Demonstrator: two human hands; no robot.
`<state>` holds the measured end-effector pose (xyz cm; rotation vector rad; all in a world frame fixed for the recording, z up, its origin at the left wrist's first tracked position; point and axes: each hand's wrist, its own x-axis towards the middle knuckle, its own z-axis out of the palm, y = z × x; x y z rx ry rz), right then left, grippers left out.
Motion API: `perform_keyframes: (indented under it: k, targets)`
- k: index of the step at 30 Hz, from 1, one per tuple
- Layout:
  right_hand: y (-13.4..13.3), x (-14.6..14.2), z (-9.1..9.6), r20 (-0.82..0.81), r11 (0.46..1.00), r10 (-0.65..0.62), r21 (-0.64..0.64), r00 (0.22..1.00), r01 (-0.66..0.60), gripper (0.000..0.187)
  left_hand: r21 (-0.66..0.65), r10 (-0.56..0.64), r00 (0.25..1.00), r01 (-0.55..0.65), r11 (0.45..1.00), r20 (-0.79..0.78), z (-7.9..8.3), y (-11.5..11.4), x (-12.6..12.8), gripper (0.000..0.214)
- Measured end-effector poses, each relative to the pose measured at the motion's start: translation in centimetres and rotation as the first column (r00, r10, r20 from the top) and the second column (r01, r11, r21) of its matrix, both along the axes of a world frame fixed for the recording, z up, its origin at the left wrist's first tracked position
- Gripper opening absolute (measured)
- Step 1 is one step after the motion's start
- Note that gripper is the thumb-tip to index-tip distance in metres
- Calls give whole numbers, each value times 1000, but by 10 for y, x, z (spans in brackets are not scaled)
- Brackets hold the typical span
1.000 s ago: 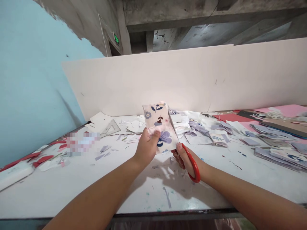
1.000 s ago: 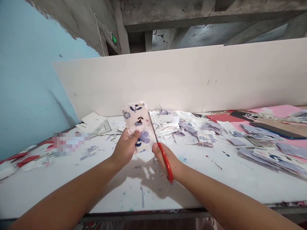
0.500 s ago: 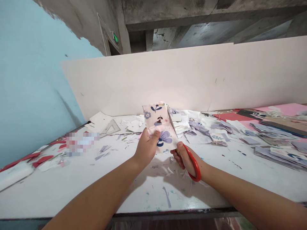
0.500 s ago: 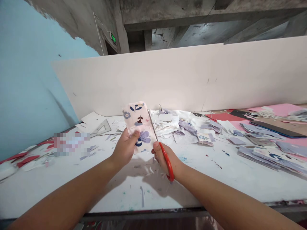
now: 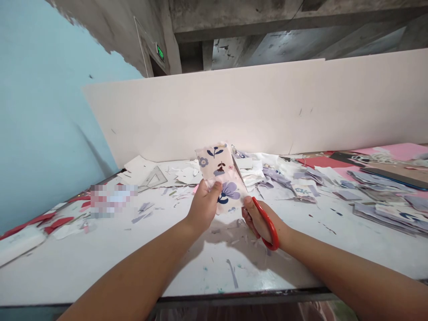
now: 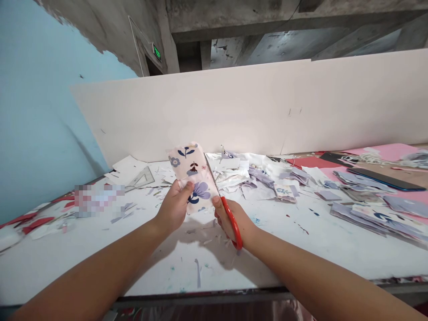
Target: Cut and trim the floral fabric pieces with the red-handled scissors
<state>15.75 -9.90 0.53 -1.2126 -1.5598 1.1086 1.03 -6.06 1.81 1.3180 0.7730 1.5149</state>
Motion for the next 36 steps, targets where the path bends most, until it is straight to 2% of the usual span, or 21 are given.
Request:
perform_keyframes:
  k: [8,14,17,21,27,32,36]
  targets:
    - [0,-1,1,-71,999,19,-30,997,-21,46,1,30,999,-30,1000,-12,2,-1,0,37]
    - [-1,-2,0,-46,998,8,-64,999,-11,48,7,14,999,-14,1000,-31,3,-2,1,38]
    - [0,-2,-2,-60,999,10,-41,998,-13,49,0,23,1000,-23,1000,-14,4,-3,1,37]
    - [1,-2,-3,-121,999,47,29,992,-44,52,5,-32,999,32,999,18,6,-5,1,36]
    - [-1,-1,-5,-146,990,138,10,980,-138,54,0,-18,999,18,1000,-34,6,-5,-1,37]
    - [2,0,-7,-180,992,121,-15,976,-126,55,-6,-77,995,77,997,-61,10,-10,0,36]
    - [5,1,-9,-193,992,108,-42,975,-118,54,-27,-67,995,65,998,-73,10,-10,-1,36]
